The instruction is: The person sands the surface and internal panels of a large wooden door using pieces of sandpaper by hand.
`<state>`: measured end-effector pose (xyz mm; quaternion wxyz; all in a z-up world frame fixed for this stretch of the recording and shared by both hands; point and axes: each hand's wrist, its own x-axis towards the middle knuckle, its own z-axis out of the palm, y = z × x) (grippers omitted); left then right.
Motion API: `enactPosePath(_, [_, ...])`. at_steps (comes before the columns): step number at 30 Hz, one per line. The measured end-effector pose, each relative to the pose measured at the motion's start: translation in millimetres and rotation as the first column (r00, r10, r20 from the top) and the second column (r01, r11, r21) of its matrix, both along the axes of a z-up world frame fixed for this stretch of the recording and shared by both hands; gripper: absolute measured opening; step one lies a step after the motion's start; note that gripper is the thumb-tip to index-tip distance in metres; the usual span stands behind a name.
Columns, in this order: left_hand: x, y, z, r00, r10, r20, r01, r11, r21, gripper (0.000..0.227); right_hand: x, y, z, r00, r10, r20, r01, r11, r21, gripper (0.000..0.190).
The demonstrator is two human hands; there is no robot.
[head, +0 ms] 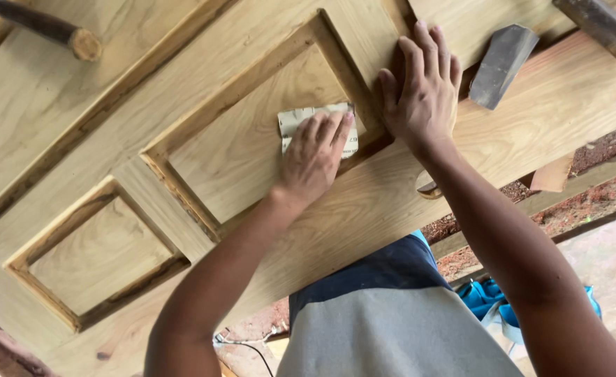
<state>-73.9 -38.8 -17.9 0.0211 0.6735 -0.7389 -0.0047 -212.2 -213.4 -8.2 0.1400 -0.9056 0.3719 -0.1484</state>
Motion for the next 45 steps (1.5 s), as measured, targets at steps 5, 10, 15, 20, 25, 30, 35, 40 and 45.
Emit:
enactPosePath(5, [-3, -15, 11, 0.991, 0.121, -0.058, -0.122, 0.992, -0.012, 0.047, 0, -1, 0, 1.000, 0.013, 0.007, -0.013, 1.000, -0.022, 0.045])
enactPosePath(10, [-6, -6, 2, 0.981, 0.154, -0.119, -0.149, 0.988, 0.050, 0.062, 0, -1, 1, 1.000, 0.013, 0.000, -0.013, 1.000, -0.017, 0.044])
enactPosePath(15, [24, 77, 16, 0.929, 0.283, -0.239, -0.243, 0.953, 0.183, 0.073, -1, -2, 3, 1.000, 0.017, -0.011, -0.017, 1.000, -0.005, 0.046])
enactPosePath(20, [32, 49, 14, 0.947, 0.161, -0.279, -0.153, 0.987, 0.048, 0.054, 4, -3, 5, 1.000, 0.001, -0.029, -0.001, 1.000, -0.004, 0.047])
enactPosePath(25, [21, 6, 13, 0.971, 0.063, -0.229, -0.062, 0.998, 0.011, 0.051, -1, -1, 2, 1.000, 0.027, -0.007, -0.027, 0.999, -0.025, 0.047])
enactPosePath(30, [28, 45, 13, 0.954, 0.165, -0.251, -0.127, 0.979, 0.161, 0.061, 0, -2, 3, 1.000, -0.016, -0.019, 0.016, 1.000, 0.001, 0.048])
enactPosePath(35, [12, -21, 12, 0.964, 0.074, -0.257, -0.051, 0.994, 0.097, 0.057, 0, -3, 2, 0.999, 0.033, 0.007, -0.032, 0.999, -0.028, 0.048])
enactPosePath(40, [31, 48, 13, 0.936, 0.162, -0.314, -0.140, 0.986, 0.091, 0.054, 2, -5, 5, 1.000, 0.009, -0.010, -0.009, 1.000, -0.021, 0.050])
enactPosePath(45, [21, -25, 17, 0.968, 0.049, -0.244, -0.049, 0.999, 0.008, 0.053, 7, -4, 8, 1.000, 0.019, 0.025, -0.017, 0.998, -0.057, 0.044])
